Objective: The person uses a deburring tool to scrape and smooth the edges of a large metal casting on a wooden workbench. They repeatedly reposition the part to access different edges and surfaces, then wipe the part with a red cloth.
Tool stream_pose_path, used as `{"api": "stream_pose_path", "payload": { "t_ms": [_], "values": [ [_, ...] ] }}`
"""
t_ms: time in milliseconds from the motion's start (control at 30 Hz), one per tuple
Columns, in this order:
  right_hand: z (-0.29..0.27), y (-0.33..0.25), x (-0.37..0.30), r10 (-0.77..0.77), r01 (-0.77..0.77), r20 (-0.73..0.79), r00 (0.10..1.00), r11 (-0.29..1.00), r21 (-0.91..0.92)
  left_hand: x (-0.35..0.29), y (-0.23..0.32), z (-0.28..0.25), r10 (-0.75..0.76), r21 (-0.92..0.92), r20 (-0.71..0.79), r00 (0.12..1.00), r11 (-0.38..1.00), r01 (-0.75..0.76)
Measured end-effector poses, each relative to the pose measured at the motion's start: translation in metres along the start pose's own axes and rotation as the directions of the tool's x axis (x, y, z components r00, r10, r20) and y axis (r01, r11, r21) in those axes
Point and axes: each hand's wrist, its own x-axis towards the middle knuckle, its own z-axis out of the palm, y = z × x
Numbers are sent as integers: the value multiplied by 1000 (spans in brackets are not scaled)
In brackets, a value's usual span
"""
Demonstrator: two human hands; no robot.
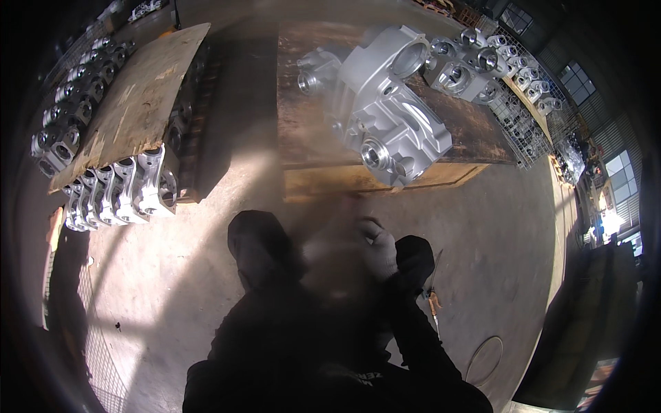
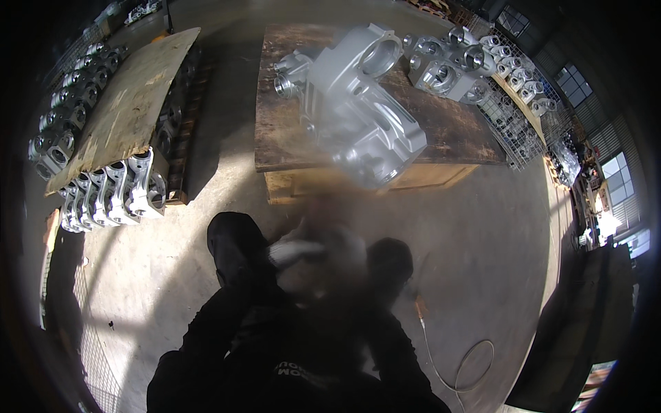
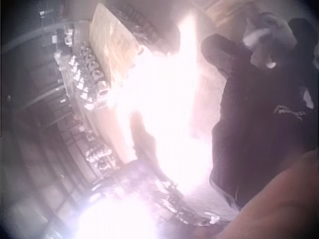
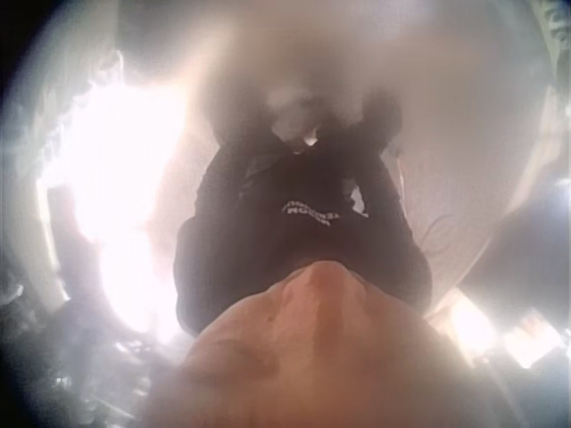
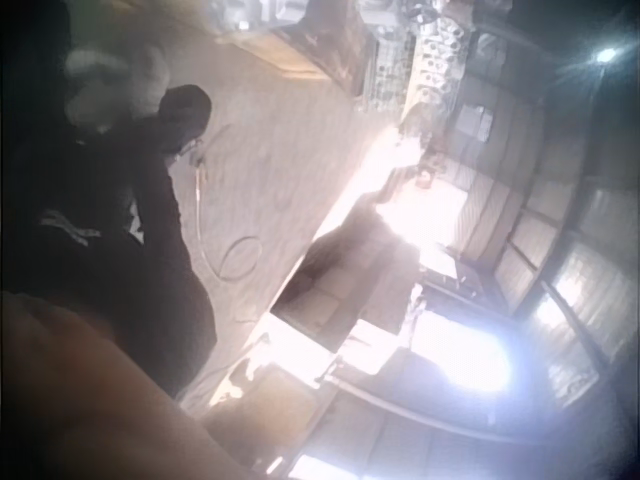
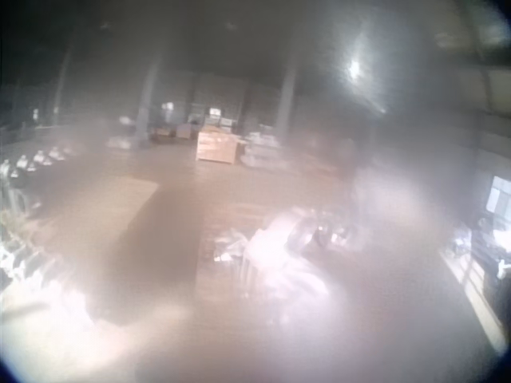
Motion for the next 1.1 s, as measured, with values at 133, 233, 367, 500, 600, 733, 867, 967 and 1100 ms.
{"api": "stream_pose_path", "payload": {
  "t_ms": [133,233,367,500,600,733,867,967,1100],
  "values": [
    [-16,-9,15,-400,395,57,915,854,-338,29,-8,6,237,640,-181,955,765,-68],
    [-41,-7,29,-701,667,273,658,375,-644,41,-3,-12,140,488,-37,989,866,-104],
    [-79,-11,46,-393,753,649,651,228,-617,29,41,-35,-31,96,271,962,995,5],
    [-92,-20,56,-470,801,649,598,338,-494,34,111,-17,-217,314,366,905,944,99],
    [-89,-18,46,-448,760,614,650,372,-533,41,146,3,-222,503,379,898,865,1],
    [-82,3,18,-451,704,540,710,440,-557,50,150,8,-220,331,454,864,941,66],
    [-78,24,0,-619,763,449,644,479,-434,60,130,11,-270,160,499,823,963,219],
    [-99,35,-6,-558,695,423,714,490,-527,73,129,18,-287,284,358,889,940,189],
    [-163,47,-7,-628,496,119,769,469,-731,93,163,25,-143,562,147,979,826,37]
  ]
}}
